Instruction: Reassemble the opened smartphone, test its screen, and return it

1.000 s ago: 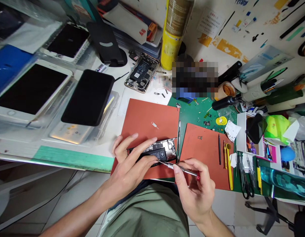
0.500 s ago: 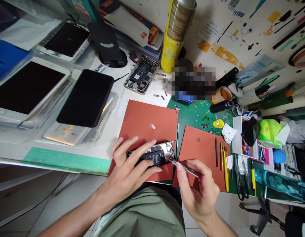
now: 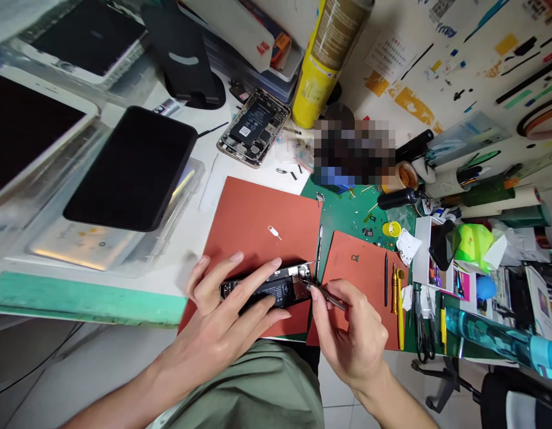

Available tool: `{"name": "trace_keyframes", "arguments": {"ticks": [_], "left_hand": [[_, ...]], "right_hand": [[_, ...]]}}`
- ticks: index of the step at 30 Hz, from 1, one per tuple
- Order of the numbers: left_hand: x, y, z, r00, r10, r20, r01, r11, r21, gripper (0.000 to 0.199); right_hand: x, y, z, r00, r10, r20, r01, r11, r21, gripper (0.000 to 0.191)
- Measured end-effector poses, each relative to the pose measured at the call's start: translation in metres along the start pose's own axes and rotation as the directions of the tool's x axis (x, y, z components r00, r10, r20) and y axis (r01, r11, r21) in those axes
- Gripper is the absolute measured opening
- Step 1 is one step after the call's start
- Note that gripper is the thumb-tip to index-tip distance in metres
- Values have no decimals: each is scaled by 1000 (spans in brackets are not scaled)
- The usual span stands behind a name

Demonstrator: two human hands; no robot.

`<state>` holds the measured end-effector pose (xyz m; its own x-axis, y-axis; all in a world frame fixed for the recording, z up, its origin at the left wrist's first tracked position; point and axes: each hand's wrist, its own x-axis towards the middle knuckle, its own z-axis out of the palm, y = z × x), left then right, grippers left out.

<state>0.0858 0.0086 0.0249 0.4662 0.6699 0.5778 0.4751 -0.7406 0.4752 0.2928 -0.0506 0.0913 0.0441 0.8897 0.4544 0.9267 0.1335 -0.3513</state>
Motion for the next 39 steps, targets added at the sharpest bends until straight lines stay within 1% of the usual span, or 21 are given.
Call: {"name": "trace_keyframes", "arguments": {"ticks": [6,9,12,17,24,31,35,39], "left_hand": [[-1,1,1,1000,-24,15,24,1000,-11,25],[-2,1,1,999,-27,23,27,1000,12,21],[-3,2,1,999,-22,37,20,999,42,20],[-5,4,4,997,-8,71,0,994,108,32],[-6,5,7,993,5,119,-26,984,176,40],[-8,6,10,987,9,158,-44,974,222,48],[-8,5,11,989,7,146,-38,978,207,41],[-3,7,8,990,0,140,-27,982,189,32]], "right_hand": [[1,1,1,1000,-2,11,2,1000,-12,31],[4,0,1,1000,1,25,-1,1000,-16,28],[7,-1,0,999,-23,34,24,1000,-12,28],[10,-1,-1,998,-49,46,50,999,-13,31],[14,-3,-2,994,-81,78,84,996,-28,28],[28,-7,-2,984,-119,133,124,992,-33,20],[32,-5,-3,976,-142,164,149,988,-30,19],[32,-3,-5,970,-140,197,147,989,-21,20]]}}
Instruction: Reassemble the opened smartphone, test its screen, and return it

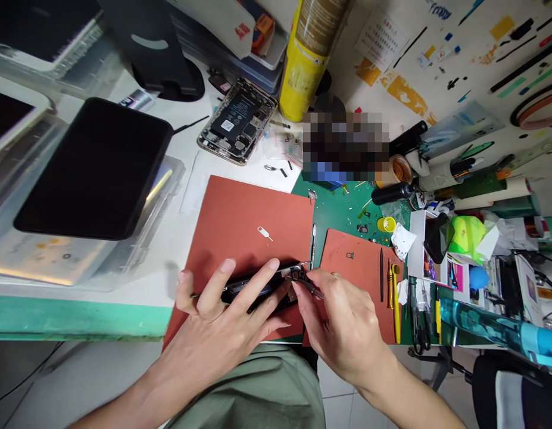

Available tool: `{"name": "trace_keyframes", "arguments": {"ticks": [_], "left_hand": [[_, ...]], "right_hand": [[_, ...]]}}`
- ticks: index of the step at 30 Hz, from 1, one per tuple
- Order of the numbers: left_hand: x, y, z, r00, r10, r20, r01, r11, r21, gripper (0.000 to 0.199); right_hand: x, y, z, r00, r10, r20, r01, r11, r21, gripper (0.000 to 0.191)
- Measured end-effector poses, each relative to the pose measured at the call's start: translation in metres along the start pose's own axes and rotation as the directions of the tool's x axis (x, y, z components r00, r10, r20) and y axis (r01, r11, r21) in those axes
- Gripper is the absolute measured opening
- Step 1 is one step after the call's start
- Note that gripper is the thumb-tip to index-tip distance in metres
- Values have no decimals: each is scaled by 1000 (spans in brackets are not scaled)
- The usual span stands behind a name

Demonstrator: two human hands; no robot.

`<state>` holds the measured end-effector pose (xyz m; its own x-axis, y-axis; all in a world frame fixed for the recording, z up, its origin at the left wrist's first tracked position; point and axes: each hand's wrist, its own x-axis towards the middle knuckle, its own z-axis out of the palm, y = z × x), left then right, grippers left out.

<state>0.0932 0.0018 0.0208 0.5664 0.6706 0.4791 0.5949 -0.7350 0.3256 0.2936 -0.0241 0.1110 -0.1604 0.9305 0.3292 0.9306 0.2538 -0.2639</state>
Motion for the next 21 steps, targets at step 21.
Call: {"name": "trace_keyframes", "arguments": {"ticks": [21], "left_hand": [[-1,-2,2,999,35,15,-36,998,58,32]], "right_hand": [[11,2,-4,987,-130,90,131,991,-4,13]]}}
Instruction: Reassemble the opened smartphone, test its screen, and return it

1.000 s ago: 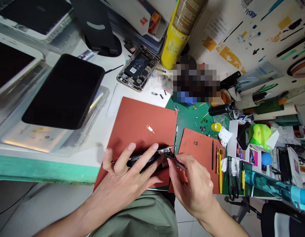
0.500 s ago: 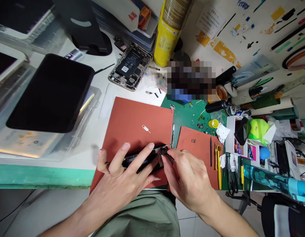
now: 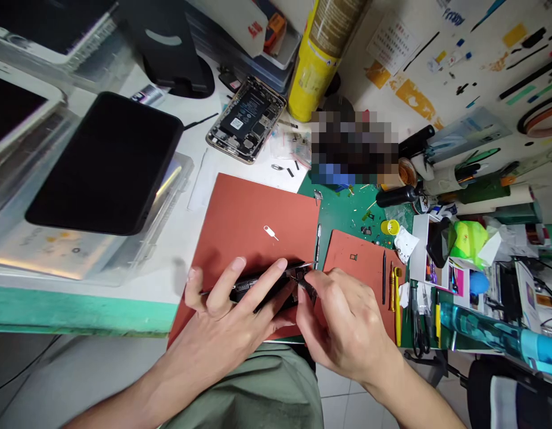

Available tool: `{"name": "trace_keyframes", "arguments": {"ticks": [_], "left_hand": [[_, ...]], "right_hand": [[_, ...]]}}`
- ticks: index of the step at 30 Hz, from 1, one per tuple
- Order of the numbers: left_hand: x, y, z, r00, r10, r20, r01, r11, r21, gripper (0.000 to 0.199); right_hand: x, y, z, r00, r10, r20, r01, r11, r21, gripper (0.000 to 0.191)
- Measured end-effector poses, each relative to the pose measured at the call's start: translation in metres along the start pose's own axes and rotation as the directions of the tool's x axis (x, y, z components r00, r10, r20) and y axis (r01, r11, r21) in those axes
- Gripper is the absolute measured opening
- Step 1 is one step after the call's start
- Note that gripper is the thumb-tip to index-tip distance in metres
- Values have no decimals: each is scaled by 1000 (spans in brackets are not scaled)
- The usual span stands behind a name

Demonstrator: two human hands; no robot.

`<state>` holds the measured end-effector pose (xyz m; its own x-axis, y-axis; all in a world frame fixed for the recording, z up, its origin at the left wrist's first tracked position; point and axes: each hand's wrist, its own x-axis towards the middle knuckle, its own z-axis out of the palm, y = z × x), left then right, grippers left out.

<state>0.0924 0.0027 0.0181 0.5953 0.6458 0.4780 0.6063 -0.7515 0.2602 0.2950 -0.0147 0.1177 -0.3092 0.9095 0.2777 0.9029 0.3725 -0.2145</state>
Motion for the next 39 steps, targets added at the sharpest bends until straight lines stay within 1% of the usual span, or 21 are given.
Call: {"name": "trace_keyframes", "arguments": {"ticks": [2,4,7,10,13,16,24,27,39], "left_hand": [[-1,0,1,1000,5,1,-5,1000,23,38],[-1,0,1,1000,6,6,-6,999,33,42],[0,1,1,1000,6,0,-6,1000,15,39],[0,0,2,1000,10,-10,-10,1000,8,38],[0,0,2,1000,9,-12,-9,1000,15,42],[0,0,2,1000,11,-20,-11,1000,-1,39],[0,1,1,1000,12,-25,-12,1000,-7,38],[0,1,1,1000,12,-27,-12,1000,-5,38],[1,0,1,1000,12,-24,-13,1000,-22,37]], "right_hand": [[2,0,0,1000,-5,10,5,1000,25,14],[4,0,0,1000,-18,-2,18,1000,-4,14],[5,1,1,1000,-22,-7,22,999,-42,15],[6,1,0,1000,-22,22,22,1000,-15,12],[6,1,0,998,-56,16,56,998,-32,10],[6,0,0,997,-75,8,75,996,-46,9],[6,-3,-1,997,-70,32,71,997,-17,13],[5,-2,-1,997,-81,19,82,996,-20,16],[6,-1,2,997,-79,5,79,997,0,12]]}}
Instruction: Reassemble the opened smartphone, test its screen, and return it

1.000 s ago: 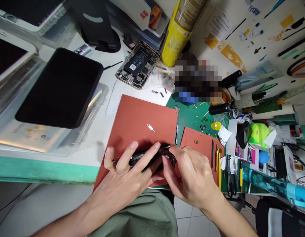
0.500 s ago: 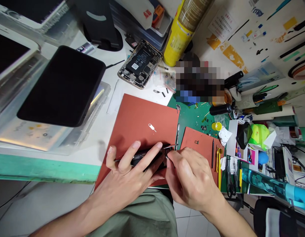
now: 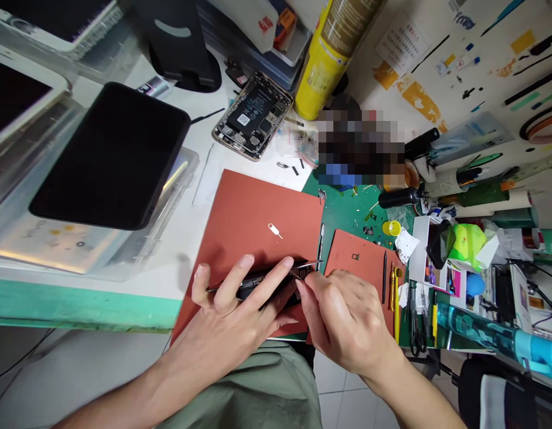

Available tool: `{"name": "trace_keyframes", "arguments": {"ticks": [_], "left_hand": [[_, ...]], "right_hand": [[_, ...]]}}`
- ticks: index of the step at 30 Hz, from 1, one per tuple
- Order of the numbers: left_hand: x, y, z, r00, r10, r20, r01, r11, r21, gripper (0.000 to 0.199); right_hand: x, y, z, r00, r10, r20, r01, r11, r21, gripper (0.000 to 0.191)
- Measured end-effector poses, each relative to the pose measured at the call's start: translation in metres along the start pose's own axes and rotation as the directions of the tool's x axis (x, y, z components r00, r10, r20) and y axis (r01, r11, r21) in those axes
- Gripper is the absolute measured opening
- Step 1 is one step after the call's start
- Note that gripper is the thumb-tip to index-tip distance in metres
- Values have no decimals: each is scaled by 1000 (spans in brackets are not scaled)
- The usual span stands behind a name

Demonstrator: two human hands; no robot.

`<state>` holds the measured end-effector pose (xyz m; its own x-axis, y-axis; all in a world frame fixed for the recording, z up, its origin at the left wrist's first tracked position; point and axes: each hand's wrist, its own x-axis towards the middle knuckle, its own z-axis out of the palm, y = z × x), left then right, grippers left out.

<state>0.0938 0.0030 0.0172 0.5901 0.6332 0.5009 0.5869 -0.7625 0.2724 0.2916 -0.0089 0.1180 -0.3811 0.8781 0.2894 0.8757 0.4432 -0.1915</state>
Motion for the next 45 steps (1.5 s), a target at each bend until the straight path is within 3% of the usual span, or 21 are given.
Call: {"name": "trace_keyframes", "arguments": {"ticks": [15,21,26,30,39,45], "left_hand": [[-1,1,0,1000,-4,9,4,1000,6,29],[-3,0,1,1000,-4,12,4,1000,0,34],[-5,0,2,1000,-8,12,8,1000,10,38],[-6,1,4,1000,-9,13,9,1000,13,37],[-1,0,-2,1000,-8,30,7,1000,31,25],[-2,0,1,1000,-7,-7,7,1000,21,30]], "right_hand": [[1,1,-3,1000,11,27,-12,1000,19,18],[1,4,-9,984,44,173,-71,986,152,27],[-3,6,-12,983,50,175,-70,991,111,22],[-4,8,-16,961,13,277,-73,975,208,37],[1,8,-10,986,16,168,-34,994,107,20],[1,8,-10,990,21,140,-36,994,100,15]]}}
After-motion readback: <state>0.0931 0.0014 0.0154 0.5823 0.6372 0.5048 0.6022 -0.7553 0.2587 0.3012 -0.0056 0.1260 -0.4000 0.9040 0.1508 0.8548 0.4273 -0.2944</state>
